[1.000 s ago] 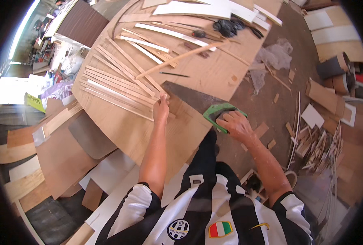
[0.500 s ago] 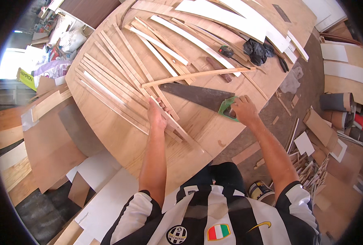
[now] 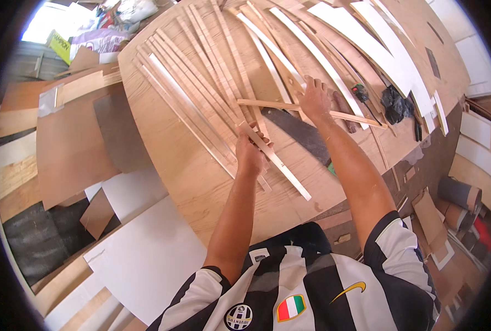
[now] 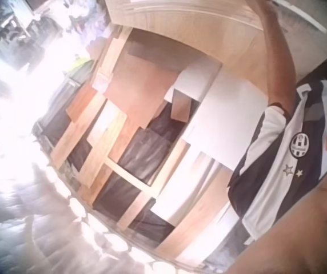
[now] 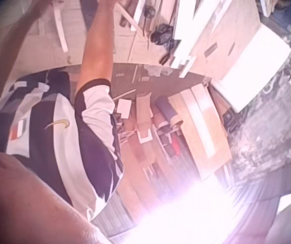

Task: The person measures a wood strip with a measuring tape, marks a line with a pencil, saws the strip to length using a hand saw, and finally trims the cut end with a pair of pliers.

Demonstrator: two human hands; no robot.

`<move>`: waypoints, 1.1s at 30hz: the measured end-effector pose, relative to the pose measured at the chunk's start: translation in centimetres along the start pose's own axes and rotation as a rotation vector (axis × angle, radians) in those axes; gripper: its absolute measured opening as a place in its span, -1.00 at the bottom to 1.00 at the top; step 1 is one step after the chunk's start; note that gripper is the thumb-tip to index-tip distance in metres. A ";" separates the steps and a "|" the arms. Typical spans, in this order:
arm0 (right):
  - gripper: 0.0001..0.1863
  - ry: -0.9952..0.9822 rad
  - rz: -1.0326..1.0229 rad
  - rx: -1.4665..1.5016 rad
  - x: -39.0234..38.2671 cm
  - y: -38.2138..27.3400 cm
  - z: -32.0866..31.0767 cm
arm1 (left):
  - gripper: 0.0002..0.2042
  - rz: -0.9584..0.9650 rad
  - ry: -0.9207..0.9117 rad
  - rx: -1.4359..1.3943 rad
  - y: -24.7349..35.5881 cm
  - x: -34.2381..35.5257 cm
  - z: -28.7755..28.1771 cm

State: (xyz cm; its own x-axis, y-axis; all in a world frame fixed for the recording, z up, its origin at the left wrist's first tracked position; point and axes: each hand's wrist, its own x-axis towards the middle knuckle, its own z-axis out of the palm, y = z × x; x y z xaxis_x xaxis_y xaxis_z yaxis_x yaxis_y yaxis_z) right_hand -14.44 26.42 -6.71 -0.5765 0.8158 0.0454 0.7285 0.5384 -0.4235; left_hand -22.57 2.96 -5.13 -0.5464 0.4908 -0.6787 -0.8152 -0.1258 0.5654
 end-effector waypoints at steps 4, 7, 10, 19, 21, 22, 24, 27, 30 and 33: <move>-0.37 -0.191 0.112 -0.058 -0.1 1.3 0.5 | -0.45 0.036 0.041 0.095 -0.1 -1.7 0.4; -0.47 -0.057 -0.018 -0.095 -1.7 3.5 0.9 | -0.44 0.042 0.056 0.166 -1.2 -2.1 0.6; -0.56 0.094 -0.137 -0.115 -4.0 5.5 -0.3 | -0.45 0.076 0.023 0.239 -3.0 -2.7 1.6; -0.47 -0.216 0.205 -0.201 -2.8 11.6 -6.7 | -0.41 0.096 -0.090 0.367 -7.0 -5.1 7.7; -0.36 -0.328 0.305 -0.091 -1.9 11.2 -7.9 | -0.41 0.133 -0.145 0.398 -7.4 -5.9 8.9; -0.36 -0.327 0.297 -0.081 -1.8 11.6 -7.9 | -0.41 0.143 -0.139 0.403 -7.7 -6.3 9.3; -0.38 -0.380 0.205 -0.138 -1.5 12.4 -7.1 | -0.43 0.194 -0.169 0.441 -8.3 -7.2 10.0; -0.48 -0.366 0.181 -0.127 -0.9 15.5 -5.1 | -0.46 0.219 -0.143 0.474 -9.1 -9.0 12.6; -0.59 -0.202 0.112 0.027 -1.2 15.3 -5.4 | -0.48 0.268 -0.141 0.472 -9.4 -10.5 12.9; -0.69 -0.033 0.150 0.544 -1.2 14.5 -7.5 | -0.48 0.319 -0.132 0.445 -9.8 -12.1 13.5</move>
State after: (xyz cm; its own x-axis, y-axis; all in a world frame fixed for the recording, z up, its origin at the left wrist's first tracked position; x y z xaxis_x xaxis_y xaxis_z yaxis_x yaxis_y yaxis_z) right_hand -0.45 34.80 -6.13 -0.4988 0.8634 -0.0759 0.5131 0.2235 -0.8287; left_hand -5.41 9.87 3.86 -0.7008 0.5951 -0.3932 -0.4379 0.0762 0.8958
